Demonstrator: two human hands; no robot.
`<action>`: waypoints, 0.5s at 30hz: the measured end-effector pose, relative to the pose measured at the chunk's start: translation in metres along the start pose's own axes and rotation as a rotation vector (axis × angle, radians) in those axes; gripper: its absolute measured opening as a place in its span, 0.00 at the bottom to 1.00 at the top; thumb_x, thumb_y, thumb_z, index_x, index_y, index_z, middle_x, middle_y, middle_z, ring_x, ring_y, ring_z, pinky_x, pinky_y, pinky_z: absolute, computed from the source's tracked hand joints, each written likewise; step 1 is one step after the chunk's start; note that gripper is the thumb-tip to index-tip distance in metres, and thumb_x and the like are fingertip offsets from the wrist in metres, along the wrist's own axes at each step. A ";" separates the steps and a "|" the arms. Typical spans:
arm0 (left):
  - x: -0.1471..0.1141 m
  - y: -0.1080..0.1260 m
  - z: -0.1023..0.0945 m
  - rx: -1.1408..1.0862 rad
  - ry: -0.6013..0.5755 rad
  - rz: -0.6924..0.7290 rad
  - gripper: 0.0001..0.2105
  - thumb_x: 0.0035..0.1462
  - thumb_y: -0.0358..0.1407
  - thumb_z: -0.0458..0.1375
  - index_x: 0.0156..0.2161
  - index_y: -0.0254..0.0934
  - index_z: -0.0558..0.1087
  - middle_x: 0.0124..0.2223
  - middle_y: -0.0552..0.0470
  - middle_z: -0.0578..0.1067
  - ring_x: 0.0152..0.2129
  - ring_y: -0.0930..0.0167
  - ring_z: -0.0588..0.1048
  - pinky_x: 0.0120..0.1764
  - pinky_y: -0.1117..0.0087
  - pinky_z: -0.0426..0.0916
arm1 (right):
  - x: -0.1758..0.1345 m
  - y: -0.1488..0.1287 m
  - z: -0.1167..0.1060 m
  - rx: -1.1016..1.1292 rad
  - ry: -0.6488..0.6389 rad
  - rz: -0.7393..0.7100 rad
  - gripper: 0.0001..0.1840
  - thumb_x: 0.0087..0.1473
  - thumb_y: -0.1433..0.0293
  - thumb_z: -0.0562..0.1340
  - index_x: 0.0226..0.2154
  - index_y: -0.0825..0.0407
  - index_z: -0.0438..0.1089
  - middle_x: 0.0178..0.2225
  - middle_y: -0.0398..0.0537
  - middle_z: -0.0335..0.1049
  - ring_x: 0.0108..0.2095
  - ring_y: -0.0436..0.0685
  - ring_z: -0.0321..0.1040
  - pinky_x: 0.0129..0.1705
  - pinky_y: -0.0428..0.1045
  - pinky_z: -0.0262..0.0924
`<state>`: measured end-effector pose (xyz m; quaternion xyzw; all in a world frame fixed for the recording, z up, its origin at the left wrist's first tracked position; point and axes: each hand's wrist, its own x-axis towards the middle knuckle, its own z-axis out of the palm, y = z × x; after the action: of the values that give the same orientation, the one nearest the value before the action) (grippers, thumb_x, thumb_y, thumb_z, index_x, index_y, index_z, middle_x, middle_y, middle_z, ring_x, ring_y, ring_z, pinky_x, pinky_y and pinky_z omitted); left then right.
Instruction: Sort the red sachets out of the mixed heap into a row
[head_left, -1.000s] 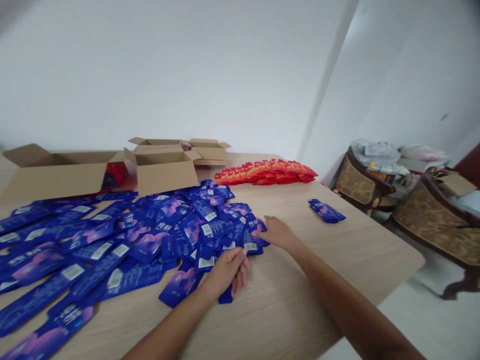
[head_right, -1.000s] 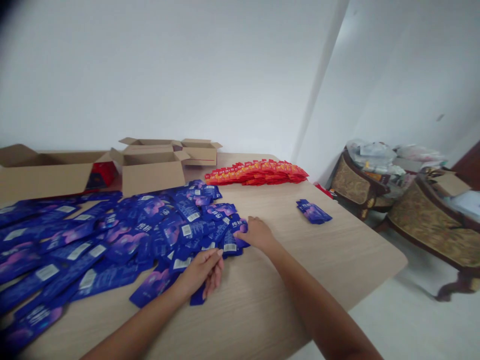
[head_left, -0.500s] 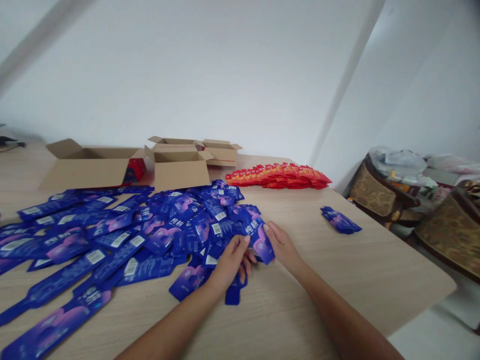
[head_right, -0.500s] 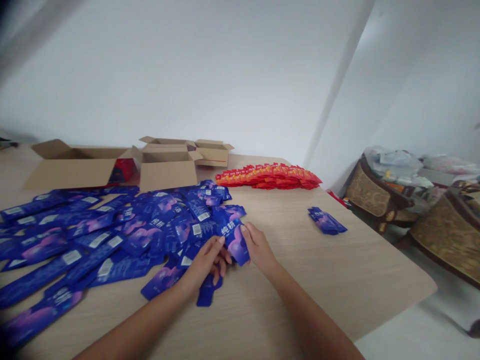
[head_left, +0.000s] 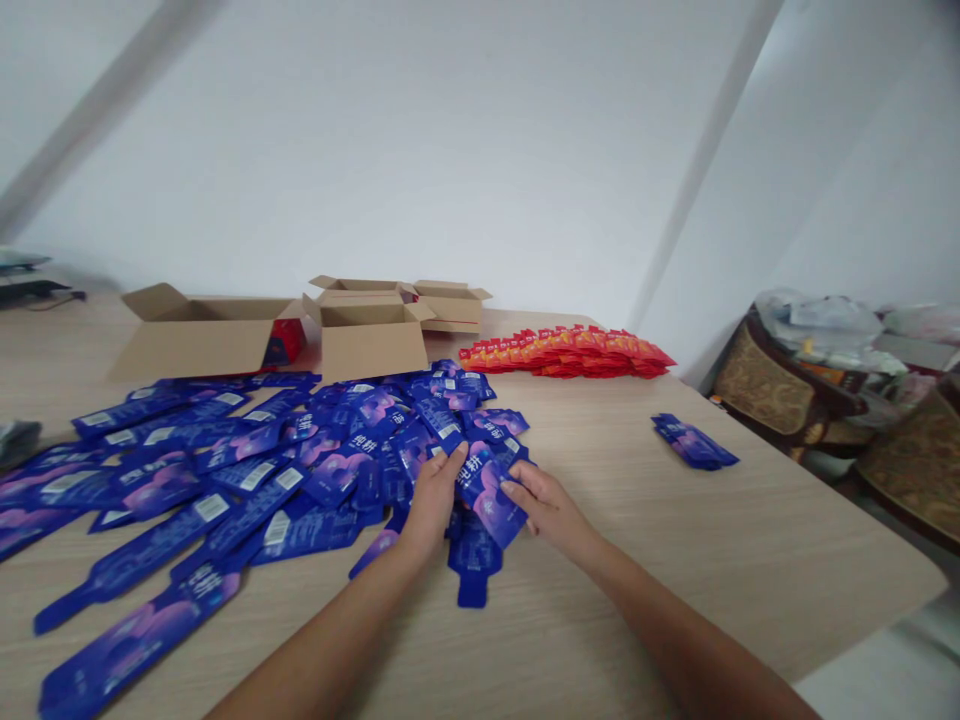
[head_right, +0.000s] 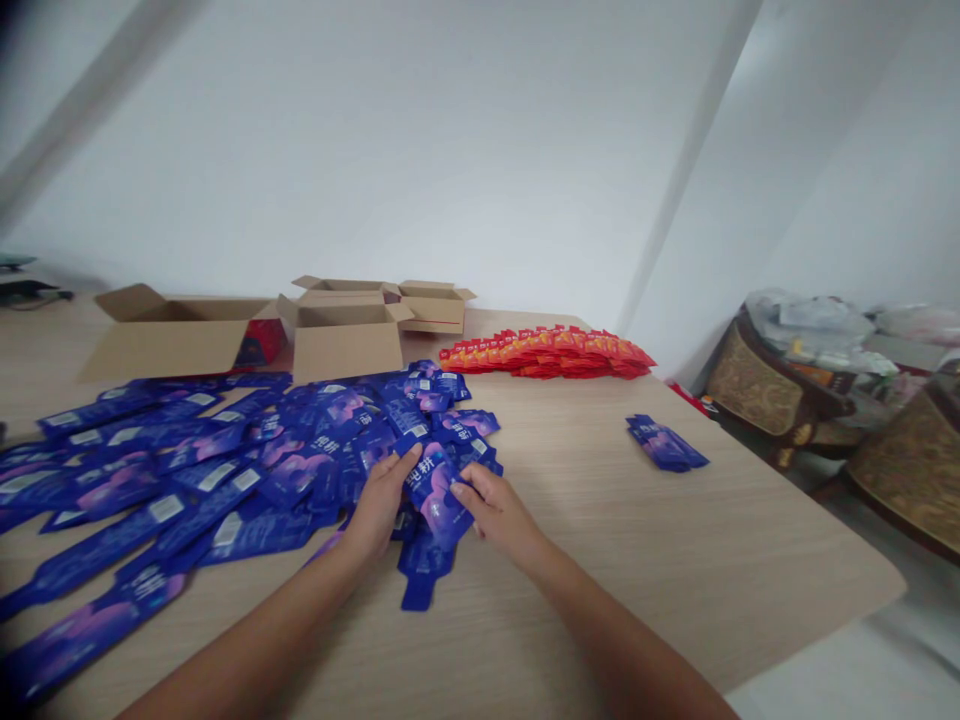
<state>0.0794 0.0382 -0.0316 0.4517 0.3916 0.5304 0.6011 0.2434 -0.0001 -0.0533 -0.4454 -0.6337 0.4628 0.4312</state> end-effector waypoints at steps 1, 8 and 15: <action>-0.001 0.000 0.001 -0.022 0.008 -0.014 0.17 0.46 0.49 0.61 0.25 0.34 0.71 0.20 0.57 0.71 0.16 0.75 0.67 0.23 0.74 0.61 | -0.001 0.000 0.001 -0.002 0.015 -0.002 0.18 0.55 0.52 0.54 0.29 0.50 0.57 0.18 0.34 0.52 0.13 0.44 0.48 0.14 0.41 0.45; -0.010 -0.001 0.009 -0.122 -0.026 -0.046 0.16 0.47 0.47 0.62 0.32 0.34 0.73 0.26 0.54 0.76 0.21 0.73 0.72 0.27 0.74 0.66 | -0.006 -0.002 0.004 -0.078 0.111 -0.032 0.20 0.58 0.53 0.51 0.25 0.51 0.57 0.18 0.36 0.51 0.17 0.45 0.48 0.17 0.41 0.44; -0.017 -0.003 0.012 0.213 -0.155 -0.092 0.29 0.53 0.56 0.49 0.11 0.37 0.61 0.05 0.58 0.56 0.03 0.78 0.55 0.11 0.77 0.49 | 0.013 0.004 -0.056 -0.263 0.411 -0.002 0.21 0.55 0.54 0.53 0.22 0.52 0.59 0.16 0.37 0.52 0.17 0.46 0.49 0.19 0.43 0.46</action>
<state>0.0898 0.0198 -0.0316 0.5342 0.4183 0.4212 0.6019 0.2949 0.0239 -0.0441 -0.5819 -0.5876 0.2755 0.4901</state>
